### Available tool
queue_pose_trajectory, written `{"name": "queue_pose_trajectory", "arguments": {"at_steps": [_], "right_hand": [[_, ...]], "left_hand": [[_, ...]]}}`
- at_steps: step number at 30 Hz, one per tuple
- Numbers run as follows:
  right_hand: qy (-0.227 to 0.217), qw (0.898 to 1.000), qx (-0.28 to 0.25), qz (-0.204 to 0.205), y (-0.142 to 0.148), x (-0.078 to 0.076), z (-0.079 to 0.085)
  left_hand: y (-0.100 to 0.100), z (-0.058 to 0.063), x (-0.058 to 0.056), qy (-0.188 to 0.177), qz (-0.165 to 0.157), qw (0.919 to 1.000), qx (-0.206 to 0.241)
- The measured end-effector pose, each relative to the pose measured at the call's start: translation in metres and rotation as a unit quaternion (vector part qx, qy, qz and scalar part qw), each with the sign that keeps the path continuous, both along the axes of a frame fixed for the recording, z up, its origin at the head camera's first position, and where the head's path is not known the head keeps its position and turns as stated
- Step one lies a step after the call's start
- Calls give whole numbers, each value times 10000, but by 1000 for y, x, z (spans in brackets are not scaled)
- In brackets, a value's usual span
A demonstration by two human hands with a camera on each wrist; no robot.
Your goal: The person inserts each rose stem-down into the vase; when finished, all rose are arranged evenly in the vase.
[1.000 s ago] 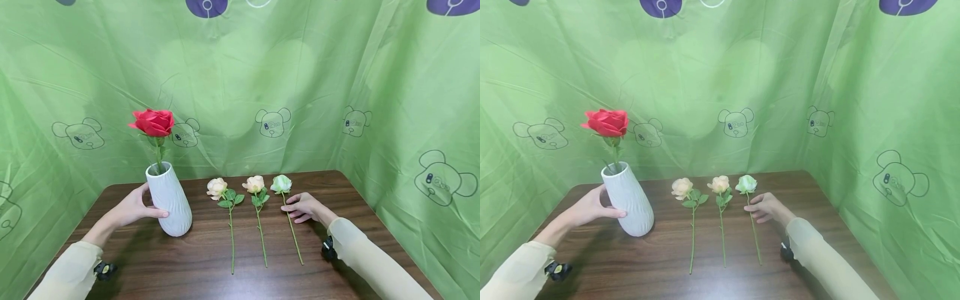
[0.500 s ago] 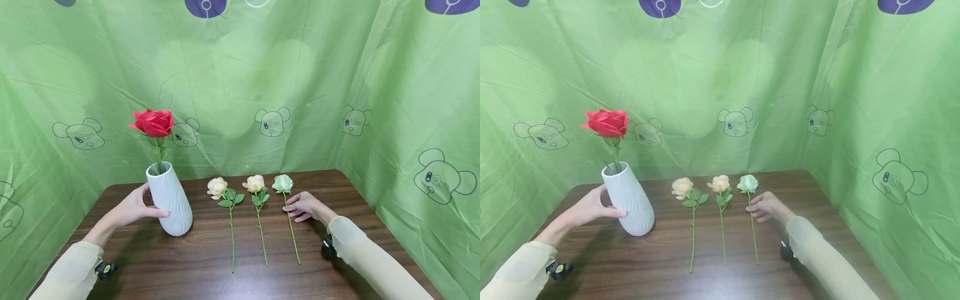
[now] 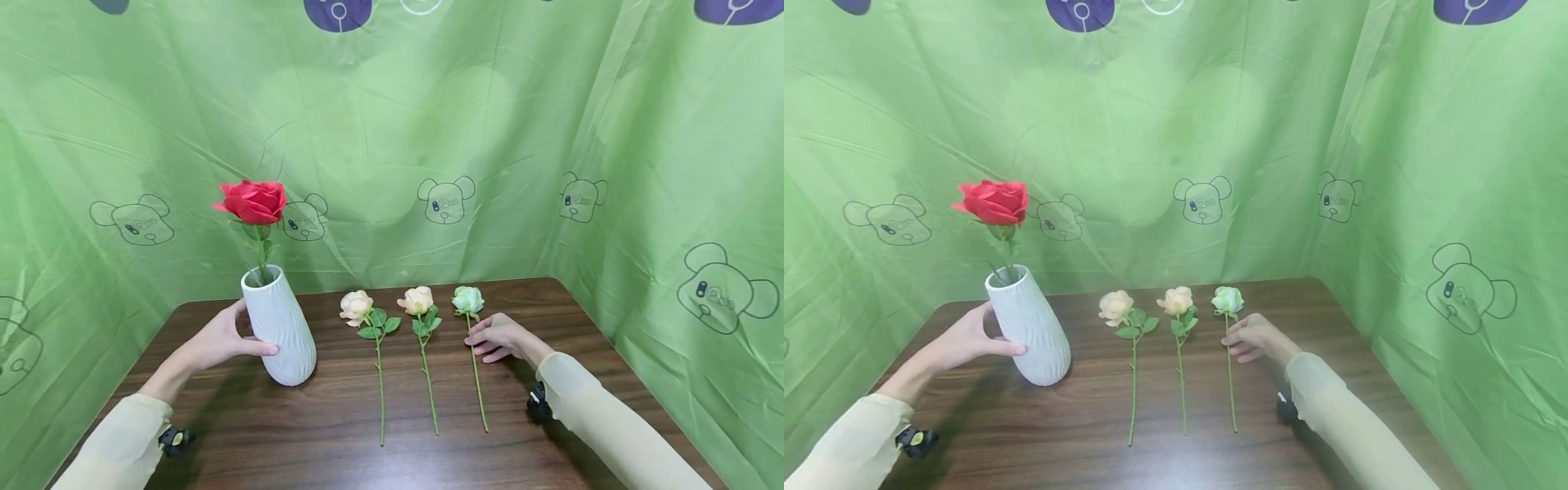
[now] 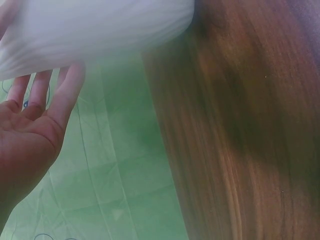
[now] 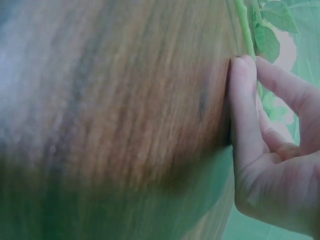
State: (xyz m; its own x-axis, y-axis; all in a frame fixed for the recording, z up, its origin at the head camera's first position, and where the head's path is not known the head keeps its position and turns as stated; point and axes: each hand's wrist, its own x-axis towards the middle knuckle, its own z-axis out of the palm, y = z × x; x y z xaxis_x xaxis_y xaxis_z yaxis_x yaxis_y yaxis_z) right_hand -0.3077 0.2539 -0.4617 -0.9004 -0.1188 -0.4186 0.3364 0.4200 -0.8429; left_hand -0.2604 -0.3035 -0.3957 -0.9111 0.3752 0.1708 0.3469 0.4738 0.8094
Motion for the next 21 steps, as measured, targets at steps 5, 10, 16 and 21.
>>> {"name": "queue_pose_trajectory", "arguments": {"at_steps": [5,10,16,21], "right_hand": [[21,10000,-26,36,3,-1,-3],[28,9999,-89,112,1,-2,-7],[-20,9999,-100,138,-3,1,-6],[20,10000,-59,-6,-1,3,-4]], "left_hand": [[0,-2,-1,7,36,10000,-33],[-3,-4,1,17,86,9999,-135],[-5,-1,4,2,100,9999,-110],[-1,2,4,0,58,9999,-111]]}}
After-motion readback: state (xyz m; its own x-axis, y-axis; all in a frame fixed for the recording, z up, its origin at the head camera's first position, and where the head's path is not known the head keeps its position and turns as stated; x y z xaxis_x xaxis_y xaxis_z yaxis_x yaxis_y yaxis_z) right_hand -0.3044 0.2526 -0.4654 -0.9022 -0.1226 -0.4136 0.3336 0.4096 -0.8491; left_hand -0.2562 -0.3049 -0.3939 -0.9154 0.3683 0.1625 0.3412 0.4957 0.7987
